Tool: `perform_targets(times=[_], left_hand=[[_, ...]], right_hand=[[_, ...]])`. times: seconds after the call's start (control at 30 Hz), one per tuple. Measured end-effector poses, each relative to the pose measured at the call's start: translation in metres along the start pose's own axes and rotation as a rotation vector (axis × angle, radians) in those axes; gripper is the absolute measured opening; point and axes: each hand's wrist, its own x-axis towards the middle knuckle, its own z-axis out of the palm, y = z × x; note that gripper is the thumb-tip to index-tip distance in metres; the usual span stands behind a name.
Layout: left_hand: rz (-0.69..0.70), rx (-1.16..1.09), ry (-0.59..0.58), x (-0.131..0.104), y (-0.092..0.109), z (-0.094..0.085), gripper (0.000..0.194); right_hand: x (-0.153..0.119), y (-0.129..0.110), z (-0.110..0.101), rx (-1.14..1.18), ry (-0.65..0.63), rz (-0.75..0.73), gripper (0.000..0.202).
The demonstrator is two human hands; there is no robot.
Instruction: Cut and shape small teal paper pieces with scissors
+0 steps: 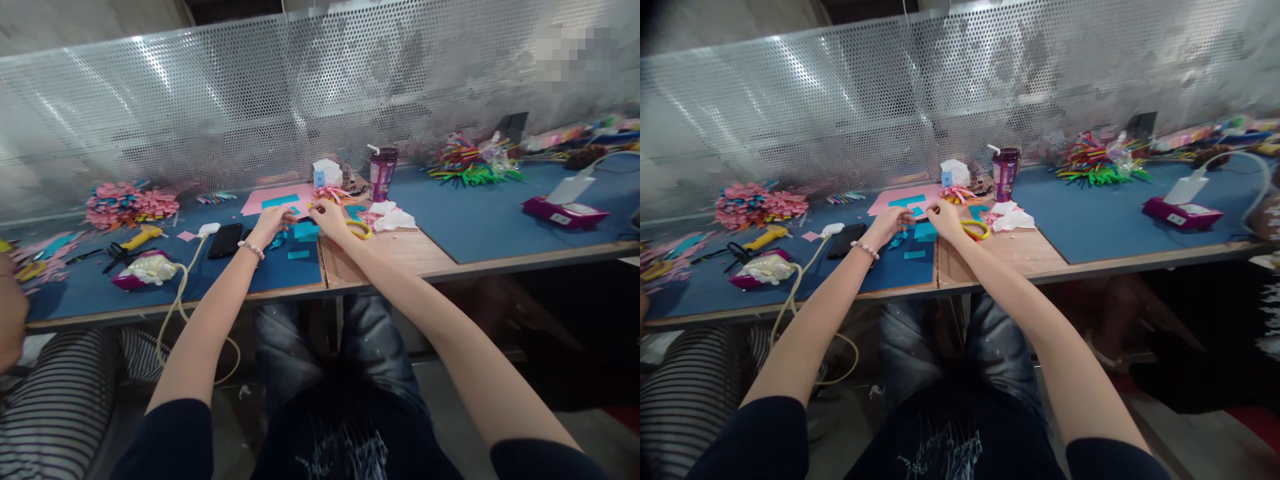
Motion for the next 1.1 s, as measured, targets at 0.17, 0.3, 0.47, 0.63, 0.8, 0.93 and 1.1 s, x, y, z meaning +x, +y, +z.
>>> perform_targets(times=[0.17,0.3,0.47,0.63,0.8,0.93,1.1], left_hand=[[0.149,0.249,0.145,0.003,-0.004,-0.009,0.017],[0.241,0.413,0.120,0.001,-0.006,-0.009,0.013],[0.287,0.536,0.067,0.002,-0.010,-0.010,0.016],[0.355,0.577,-0.009,0.002,-0.008,-0.009,0.006],[0.465,0.560,-0.057,-0.003,0.004,-0.003,0.008],[0.515,0.538,-0.093,-0.008,0.010,0.000,0.007],[0.539,0.534,-0.097,-0.012,0.014,0.003,0.006]], right_hand=[[0.004,0.004,-0.006,-0.047,0.134,0.086,0.016],[0.003,0.007,-0.004,-0.082,0.116,0.077,0.011],[0.002,0.007,-0.001,-0.113,0.073,0.033,0.010],[0.002,0.009,-0.001,-0.129,0.029,0.008,0.010],[0.003,0.014,0.001,-0.113,-0.008,0.006,0.015],[0.004,0.016,0.005,-0.072,-0.096,-0.026,0.021],[0.002,0.011,0.004,-0.059,-0.174,-0.096,0.026]])
